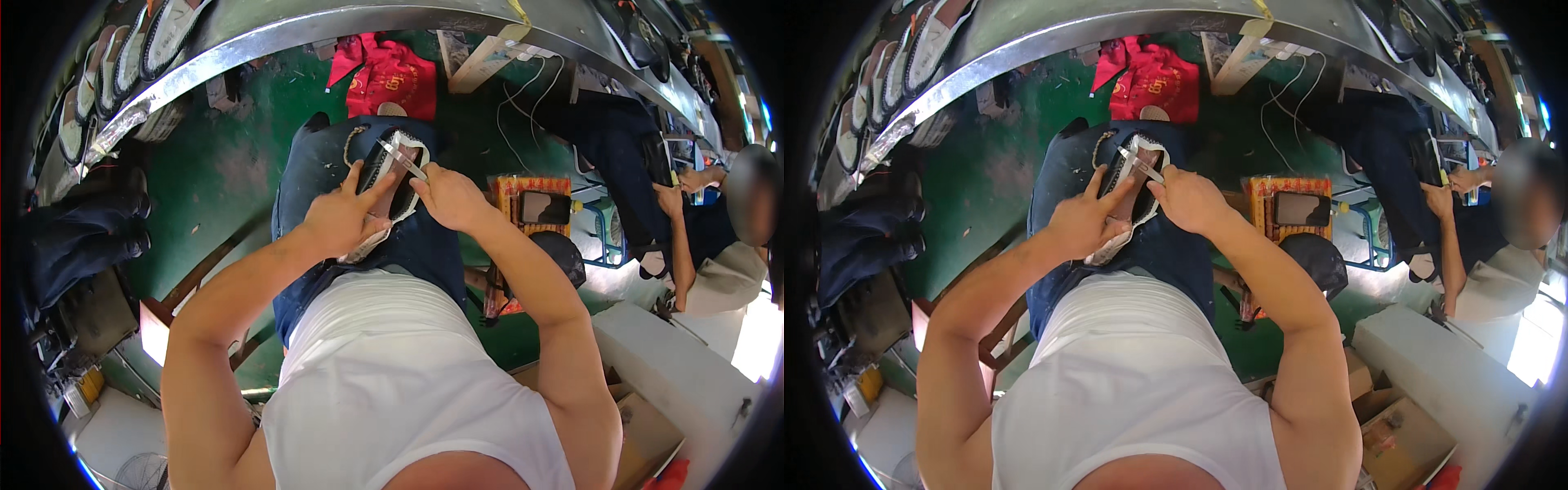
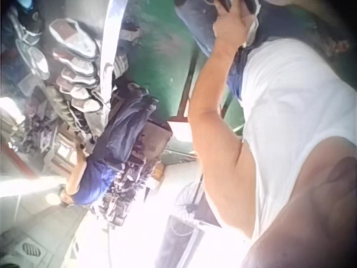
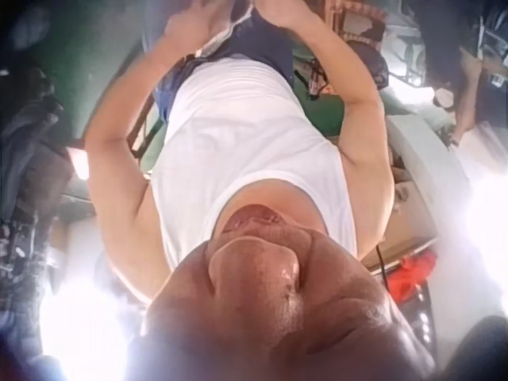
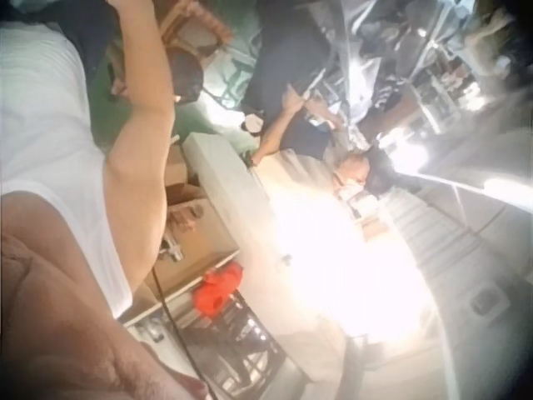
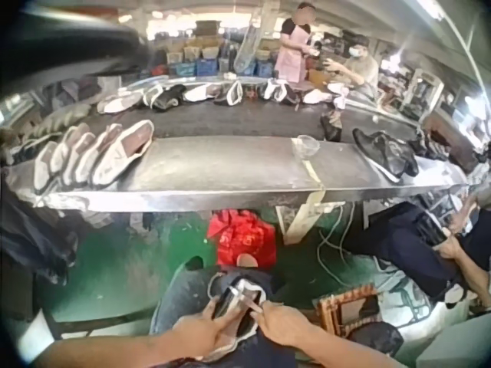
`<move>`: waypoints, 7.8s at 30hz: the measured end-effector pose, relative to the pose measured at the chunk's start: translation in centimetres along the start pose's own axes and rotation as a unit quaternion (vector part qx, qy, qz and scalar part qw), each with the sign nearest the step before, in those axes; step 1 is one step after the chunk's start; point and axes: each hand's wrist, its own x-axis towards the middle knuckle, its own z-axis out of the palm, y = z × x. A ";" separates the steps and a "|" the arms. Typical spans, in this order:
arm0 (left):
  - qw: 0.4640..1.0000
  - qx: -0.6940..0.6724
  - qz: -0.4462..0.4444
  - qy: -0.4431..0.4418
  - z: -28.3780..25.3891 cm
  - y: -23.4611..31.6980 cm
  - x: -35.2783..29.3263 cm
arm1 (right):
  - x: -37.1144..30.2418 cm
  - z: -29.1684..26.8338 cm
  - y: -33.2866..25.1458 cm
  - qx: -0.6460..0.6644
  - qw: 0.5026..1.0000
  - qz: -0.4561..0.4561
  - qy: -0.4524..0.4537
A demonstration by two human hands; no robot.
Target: Manually assembling and finishing shoe components using pincers and hammers at a factory workbench.
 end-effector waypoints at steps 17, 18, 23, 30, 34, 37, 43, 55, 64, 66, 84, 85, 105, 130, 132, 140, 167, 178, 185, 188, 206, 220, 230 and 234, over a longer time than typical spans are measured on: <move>0.986 -0.080 -0.008 0.147 -7.8 0.2 -6.5 | -6.6 2.3 2.4 0.387 0.920 0.052 0.039; 0.973 -0.122 0.028 0.192 -9.3 0.7 -6.9 | -6.9 2.5 2.6 0.384 0.921 0.046 0.043; 0.864 -0.439 0.125 0.214 -13.1 2.9 -4.0 | -7.7 3.0 3.5 0.466 0.878 0.109 0.012; 0.885 -0.448 -0.109 0.062 -4.2 -0.8 5.7 | -7.0 1.4 2.7 0.388 0.919 0.073 -0.021; 0.967 -0.115 -0.081 0.215 2.1 -1.6 1.8 | -6.9 -0.9 1.5 0.298 0.946 0.076 -0.107; 0.956 -0.178 -0.100 0.209 1.7 -1.0 0.3 | -6.2 -1.8 0.5 0.245 0.956 0.027 -0.158; 0.940 -0.092 -0.009 0.327 2.7 0.6 -0.3 | -1.8 -5.3 -1.8 0.071 0.954 -0.042 -0.287; 0.611 -0.789 -0.003 0.069 5.6 -2.9 2.3 | -1.1 -3.4 -0.6 -0.038 0.985 -0.085 -0.147; 0.736 -0.667 -0.072 0.084 4.6 -2.6 3.5 | -3.0 -0.9 0.8 0.090 0.992 -0.079 -0.040; 0.737 -0.662 -0.088 0.106 5.0 -2.1 3.4 | -3.1 -0.8 0.9 0.016 0.994 -0.098 0.035; 0.969 -0.174 -0.089 0.153 3.0 0.2 2.7 | -0.4 -3.9 4.6 0.400 0.841 0.117 -0.346; 0.968 -0.176 -0.093 0.157 3.0 0.1 2.8 | -0.5 -4.7 4.2 0.357 0.862 0.111 -0.343; 0.926 -0.257 -0.073 0.265 7.0 -1.4 2.8 | 1.7 -1.2 -0.6 0.093 0.979 -0.183 0.004; 0.907 -0.387 -0.139 0.089 -1.3 -0.9 2.0 | 8.8 -16.1 -5.6 -0.029 0.966 -0.038 0.254; 0.677 -0.732 0.047 0.054 -1.8 -0.2 -0.7 | 11.9 -19.1 -6.7 -0.054 0.973 -0.017 0.225; 0.587 -0.785 -0.066 0.186 4.6 -7.2 3.8 | 8.0 -6.9 -6.0 0.175 0.915 -0.174 0.320; 0.609 -0.756 -0.006 0.241 1.2 -3.8 -0.2 | 2.5 -3.5 -4.9 0.068 0.976 -0.202 -0.042; 0.575 -0.789 0.041 0.213 -1.0 -6.7 -7.2 | 3.2 0.9 -6.1 0.073 0.965 -0.246 -0.055; 0.519 -0.838 0.058 0.158 -3.7 -7.9 -7.2 | -0.4 0.0 -8.6 -0.023 0.912 -0.408 -0.018; 0.518 -0.835 0.052 0.177 -3.3 -10.7 -7.2 | -1.4 1.1 -8.0 -0.064 0.895 -0.440 -0.039; 0.938 -0.278 0.203 -0.031 -8.8 1.8 -0.2 | 3.6 -11.5 -14.2 0.086 0.878 -0.464 0.075; 0.842 0.148 0.422 0.302 -9.9 -2.6 0.5 | 5.1 -2.5 -4.5 0.617 0.744 -0.100 -0.237; 0.877 0.076 0.288 0.377 -5.9 -5.7 -1.4 | 2.7 -5.5 -4.6 0.253 0.946 -0.194 -0.064; 0.864 0.082 0.358 0.343 -6.2 -5.5 -1.3 | 4.5 -1.8 -5.2 0.256 0.931 -0.251 0.061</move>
